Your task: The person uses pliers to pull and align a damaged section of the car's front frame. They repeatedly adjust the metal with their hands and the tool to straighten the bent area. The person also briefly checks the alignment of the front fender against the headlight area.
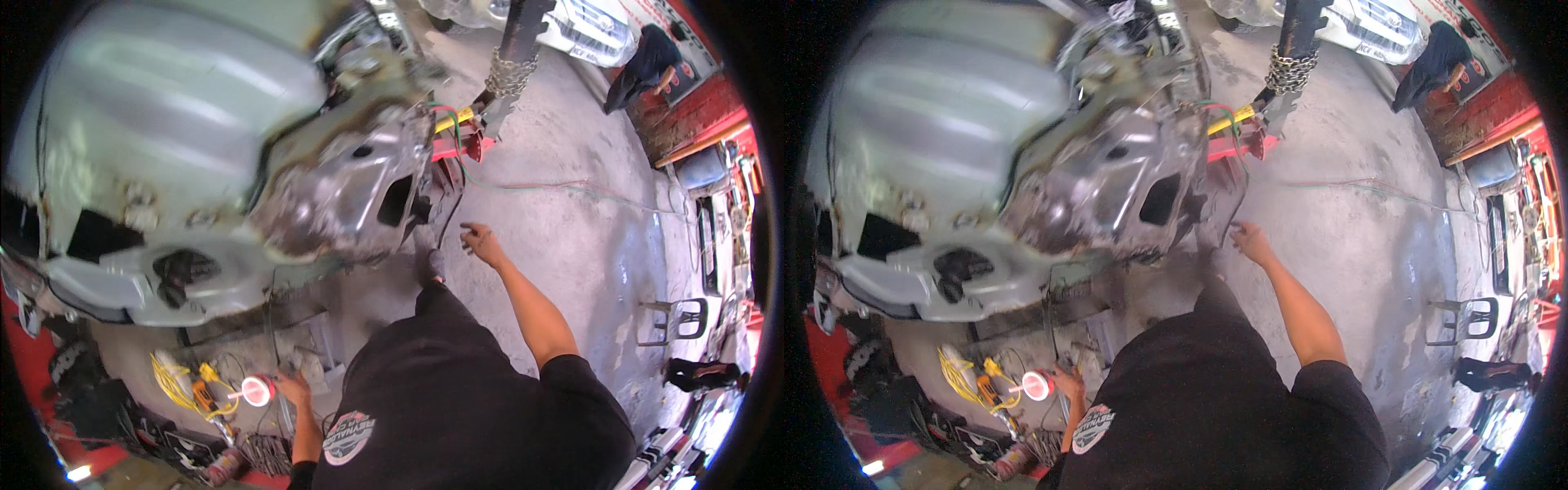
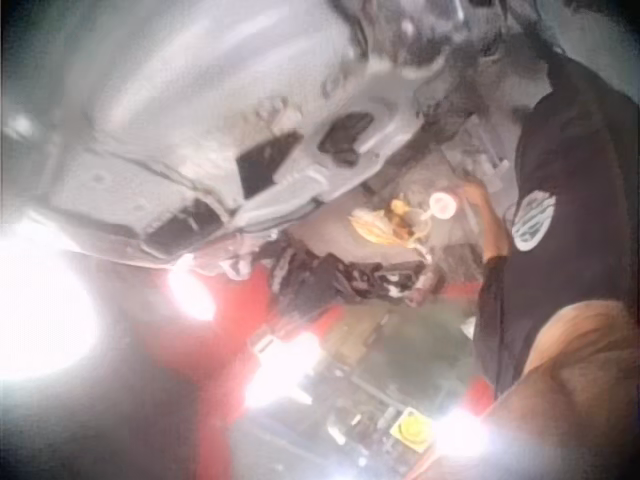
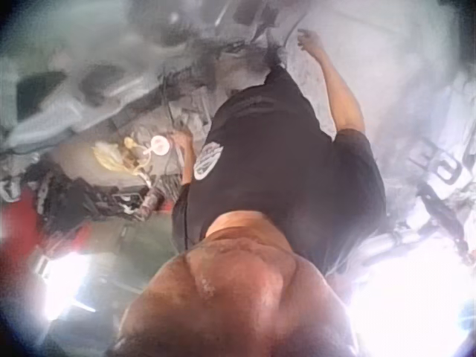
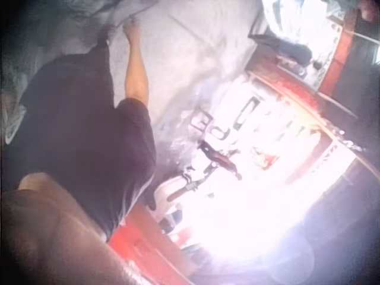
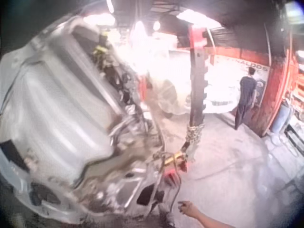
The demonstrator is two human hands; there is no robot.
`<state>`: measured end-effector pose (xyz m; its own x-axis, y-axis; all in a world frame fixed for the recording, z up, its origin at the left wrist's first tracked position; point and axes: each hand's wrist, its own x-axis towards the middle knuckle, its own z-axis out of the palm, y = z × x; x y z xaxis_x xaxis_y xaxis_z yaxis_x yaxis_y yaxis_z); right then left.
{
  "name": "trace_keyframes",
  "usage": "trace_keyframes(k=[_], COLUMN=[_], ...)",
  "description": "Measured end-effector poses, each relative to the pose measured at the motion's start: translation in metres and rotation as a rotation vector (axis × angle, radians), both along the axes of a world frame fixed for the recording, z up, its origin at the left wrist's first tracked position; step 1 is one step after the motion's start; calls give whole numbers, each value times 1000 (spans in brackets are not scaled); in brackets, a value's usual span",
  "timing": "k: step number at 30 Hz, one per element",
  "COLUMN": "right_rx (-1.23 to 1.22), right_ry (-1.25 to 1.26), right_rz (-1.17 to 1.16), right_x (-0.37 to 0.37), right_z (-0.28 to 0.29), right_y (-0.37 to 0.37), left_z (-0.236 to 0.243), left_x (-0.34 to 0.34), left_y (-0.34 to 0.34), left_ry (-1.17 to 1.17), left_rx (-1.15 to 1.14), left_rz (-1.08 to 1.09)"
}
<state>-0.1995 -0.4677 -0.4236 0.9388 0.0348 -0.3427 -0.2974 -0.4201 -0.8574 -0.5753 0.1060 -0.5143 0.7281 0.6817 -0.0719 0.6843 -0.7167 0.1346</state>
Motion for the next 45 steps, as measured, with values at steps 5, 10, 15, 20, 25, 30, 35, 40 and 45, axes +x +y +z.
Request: trace_keyframes(k=[5, 10, 15, 20, 25, 30, 35, 40, 45], right_rx=[55, 87, 57, 51, 12, 316, 109, -197, -598], right_ry=[-410, -528, -671, -662, -692, -521, -473, -568, -560], right_rz=[-142, -133, 47, 169, 355, 447, 633, 981, 1363], right_x=[158, 305, 399, 473, 511, 564, 562, 552, 516], right_z=[62, 81, 72, 61, 44, -97, -33, -13, -43], right_y=[-16, 5, 55, 76, 94, 127, 178, 203, 238], left_z=[143, 434, 503, 459, 450, 450, 442, 434, 432], left_x=[131, 314, 406, 382, 323, 286, 243, 237, 230], left_y=[17, -113, -184, -148, -127, -118, -147, -146, -158], left_ry=[-630, -1123, -1062, -798, -718, -669, -636, -592, -584], left_rx=[366, 346, 415, 484, 228, 93, 61, 15, -14], left_rz=[72, -72, -208, -43, 183, 286, 430, 474, 512])
